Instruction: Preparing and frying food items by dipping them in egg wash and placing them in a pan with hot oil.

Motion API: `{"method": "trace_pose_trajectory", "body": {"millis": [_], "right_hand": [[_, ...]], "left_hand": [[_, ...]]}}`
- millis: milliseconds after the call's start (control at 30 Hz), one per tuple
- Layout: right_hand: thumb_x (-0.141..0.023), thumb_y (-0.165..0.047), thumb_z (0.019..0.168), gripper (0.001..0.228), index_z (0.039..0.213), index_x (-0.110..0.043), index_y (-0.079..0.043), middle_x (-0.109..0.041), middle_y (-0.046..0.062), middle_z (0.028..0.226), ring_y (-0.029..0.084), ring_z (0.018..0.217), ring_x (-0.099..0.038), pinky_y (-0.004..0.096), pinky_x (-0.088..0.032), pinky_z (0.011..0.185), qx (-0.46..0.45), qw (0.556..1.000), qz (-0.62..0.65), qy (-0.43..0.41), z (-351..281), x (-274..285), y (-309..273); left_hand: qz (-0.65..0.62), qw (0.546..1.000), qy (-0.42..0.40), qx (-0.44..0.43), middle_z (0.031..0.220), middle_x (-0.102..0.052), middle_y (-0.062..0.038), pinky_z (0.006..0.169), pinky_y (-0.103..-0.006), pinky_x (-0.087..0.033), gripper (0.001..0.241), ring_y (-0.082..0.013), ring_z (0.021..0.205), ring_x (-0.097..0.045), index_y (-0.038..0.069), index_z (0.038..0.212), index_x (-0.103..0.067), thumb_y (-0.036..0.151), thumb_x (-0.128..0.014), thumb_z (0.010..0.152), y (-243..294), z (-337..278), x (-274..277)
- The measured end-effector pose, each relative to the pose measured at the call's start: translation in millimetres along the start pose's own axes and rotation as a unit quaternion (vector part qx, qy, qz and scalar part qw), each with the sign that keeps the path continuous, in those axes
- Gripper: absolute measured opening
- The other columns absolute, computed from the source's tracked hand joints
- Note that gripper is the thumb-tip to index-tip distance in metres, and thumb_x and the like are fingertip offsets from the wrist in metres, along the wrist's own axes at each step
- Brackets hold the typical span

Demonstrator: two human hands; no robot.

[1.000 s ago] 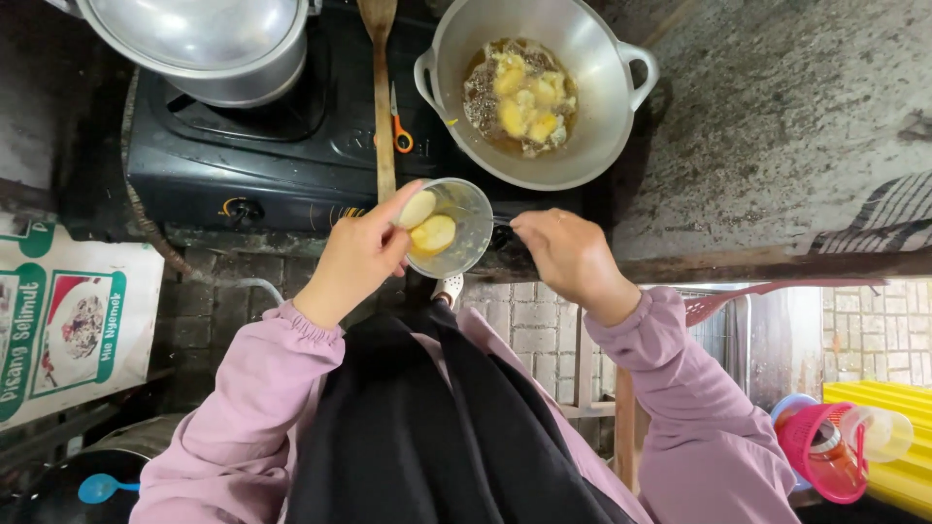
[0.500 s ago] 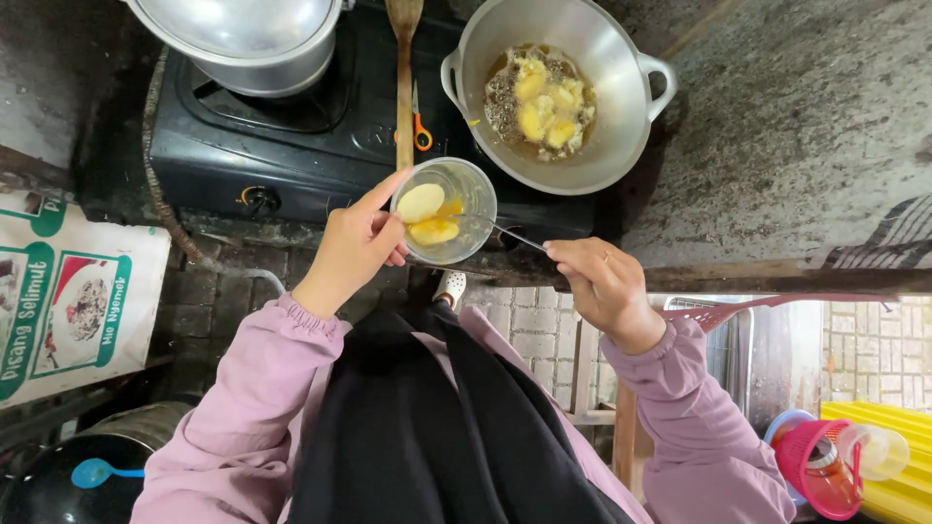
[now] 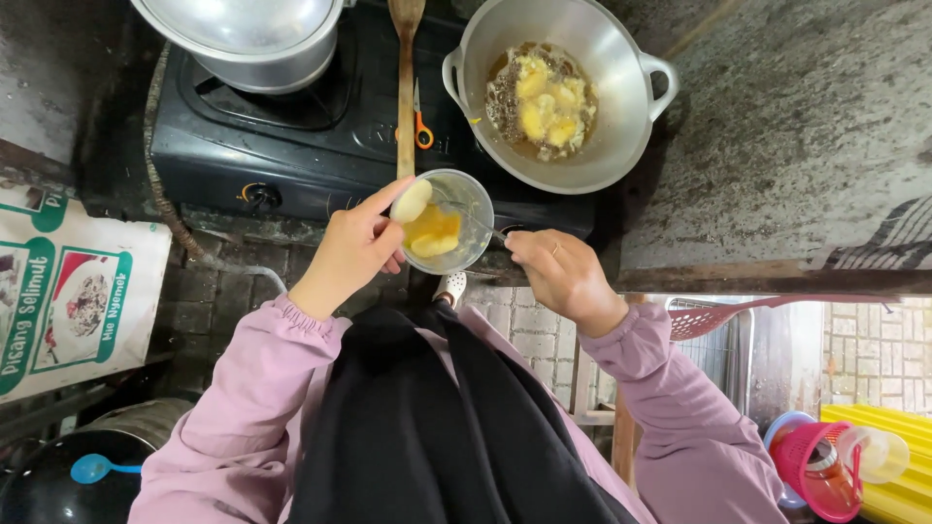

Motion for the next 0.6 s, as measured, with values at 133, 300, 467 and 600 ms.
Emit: {"method": "trace_pose_trajectory", "body": {"millis": [133, 300, 467, 600], "right_hand": [[-0.067, -0.011, 0.102, 0.014, 0.099, -0.075, 0.000, -0.073, 0.014, 0.083, 0.032, 0.075, -0.072, 0.040, -0.060, 0.068, -0.165, 0.981, 0.058, -0.080, -8.0, -4.6, 31.4], [-0.056, -0.011, 0.106, 0.015, 0.105, -0.069, -0.002, -0.077, 0.017, 0.084, 0.019, 0.068, -0.072, 0.031, -0.061, 0.067, -0.487, 0.828, 0.236, -0.143, -40.1, -34.8, 55.5], [-0.049, -0.013, 0.109, 0.024, 0.111, -0.066, 0.003, -0.074, 0.025, 0.088, 0.020, 0.072, -0.074, 0.030, -0.064, 0.068, -0.590, 0.723, 0.354, -0.059, -78.2, -53.3, 65.2], [-0.046, -0.014, 0.110, 0.028, 0.113, -0.063, 0.007, -0.073, 0.030, 0.092, 0.024, 0.074, -0.074, 0.032, -0.064, 0.070, -0.563, 0.745, 0.358, -0.006, -78.5, -36.8, 67.6]], "left_hand": [[0.071, 0.996, -0.043, -0.016, 0.065, -0.071, -0.016, 0.055, -0.0328, -0.063, 0.058, -0.0235, 0.055, -0.072, 0.015, 0.151, -0.050, 0.004, -0.051, 0.094, -14.7, -0.8, -4.5], [0.125, 0.989, -0.068, -0.045, 0.059, -0.070, -0.013, 0.053, -0.0329, -0.062, 0.058, -0.0222, 0.052, -0.072, 0.018, 0.148, -0.053, 0.005, -0.049, 0.092, -36.5, -2.0, -13.9], [0.087, 0.995, -0.039, -0.036, 0.060, -0.071, -0.013, 0.053, -0.0313, -0.062, 0.060, -0.0211, 0.053, -0.072, 0.017, 0.151, -0.049, 0.004, -0.049, 0.092, -47.3, -7.4, -12.3], [0.012, 1.000, -0.003, 0.012, 0.066, -0.072, -0.015, 0.053, -0.0306, -0.063, 0.056, -0.0216, 0.055, -0.072, 0.016, 0.151, -0.049, 0.004, -0.049, 0.096, -57.0, -9.2, -5.9]]}}
Point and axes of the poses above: each hand's wrist, its own z-axis towards the middle knuckle, its own x-axis out of the back of the hand, y = z × x, the point moved 4 cm from there along z, towards the middle knuckle
